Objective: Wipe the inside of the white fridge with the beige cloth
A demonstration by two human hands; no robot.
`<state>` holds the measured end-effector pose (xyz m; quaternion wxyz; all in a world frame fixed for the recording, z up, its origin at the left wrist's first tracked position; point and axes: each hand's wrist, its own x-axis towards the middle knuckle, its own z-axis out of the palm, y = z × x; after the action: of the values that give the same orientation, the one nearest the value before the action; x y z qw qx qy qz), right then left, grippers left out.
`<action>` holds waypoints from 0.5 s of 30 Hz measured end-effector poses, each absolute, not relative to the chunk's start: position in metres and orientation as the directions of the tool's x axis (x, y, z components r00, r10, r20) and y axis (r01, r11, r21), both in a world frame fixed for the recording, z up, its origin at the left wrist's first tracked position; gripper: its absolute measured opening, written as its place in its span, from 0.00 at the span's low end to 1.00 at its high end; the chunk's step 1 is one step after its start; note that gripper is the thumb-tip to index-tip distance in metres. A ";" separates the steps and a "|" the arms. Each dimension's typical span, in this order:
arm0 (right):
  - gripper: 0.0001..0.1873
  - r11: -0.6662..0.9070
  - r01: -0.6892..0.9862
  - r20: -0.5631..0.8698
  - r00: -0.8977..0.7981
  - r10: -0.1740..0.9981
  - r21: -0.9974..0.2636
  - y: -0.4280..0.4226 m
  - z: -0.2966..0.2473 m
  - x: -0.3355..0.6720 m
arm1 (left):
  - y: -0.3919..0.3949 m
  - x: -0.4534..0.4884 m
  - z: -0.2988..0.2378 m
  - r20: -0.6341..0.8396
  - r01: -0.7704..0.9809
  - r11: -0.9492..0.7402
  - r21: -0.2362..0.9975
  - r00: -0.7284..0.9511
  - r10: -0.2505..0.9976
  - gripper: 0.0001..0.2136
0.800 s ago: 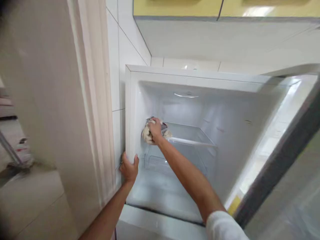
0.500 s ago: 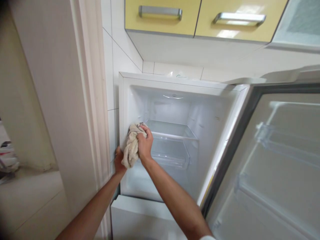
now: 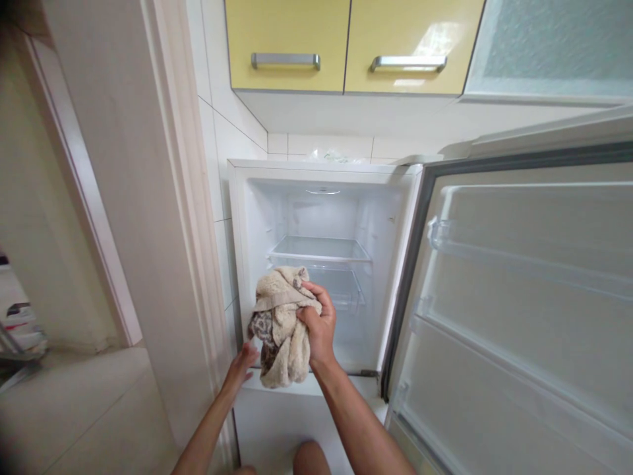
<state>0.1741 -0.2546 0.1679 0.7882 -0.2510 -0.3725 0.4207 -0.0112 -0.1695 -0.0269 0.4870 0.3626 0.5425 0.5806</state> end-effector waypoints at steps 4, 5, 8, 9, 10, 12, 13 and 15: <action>0.22 0.468 -0.491 0.339 0.333 0.880 -0.735 -0.273 0.144 0.191 | -0.216 0.036 -0.051 -0.277 -0.551 0.211 0.808 -0.039 0.960 0.19; 0.22 0.458 -0.490 0.329 0.329 0.885 -0.742 -0.278 0.138 0.196 | -0.226 0.049 -0.051 -0.293 -0.643 0.216 0.735 -0.015 0.956 0.17; 0.23 0.433 -0.467 0.301 0.333 0.894 -0.771 -0.295 0.123 0.213 | -0.253 0.080 -0.042 -0.282 -0.730 0.183 0.659 -0.015 0.959 0.13; 0.23 0.431 -0.452 0.292 0.347 0.892 -0.781 -0.302 0.120 0.219 | -0.261 0.086 -0.037 -0.258 -0.719 0.181 0.671 0.002 0.966 0.12; 0.23 0.431 -0.436 0.280 0.368 0.886 -0.790 -0.308 0.117 0.225 | -0.267 0.090 -0.033 -0.226 -0.700 0.187 0.689 0.037 0.973 0.11; 0.22 0.430 -0.412 0.251 0.420 0.872 -0.804 -0.322 0.112 0.236 | -0.278 0.094 -0.026 -0.163 -0.667 0.201 0.718 0.120 0.979 0.11; 0.22 0.426 -0.408 0.233 0.444 0.865 -0.807 -0.329 0.109 0.240 | -0.283 0.095 -0.023 -0.137 -0.660 0.201 0.723 0.149 0.979 0.12; 0.22 0.416 -0.408 0.202 0.472 0.858 -0.813 -0.342 0.104 0.247 | -0.293 0.096 -0.021 -0.109 -0.675 0.196 0.711 0.169 0.980 0.16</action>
<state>0.2468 -0.3421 0.1040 0.7803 -0.3569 -0.3152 0.4055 0.0964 -0.2934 -0.0211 0.7174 0.2640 0.2885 0.5766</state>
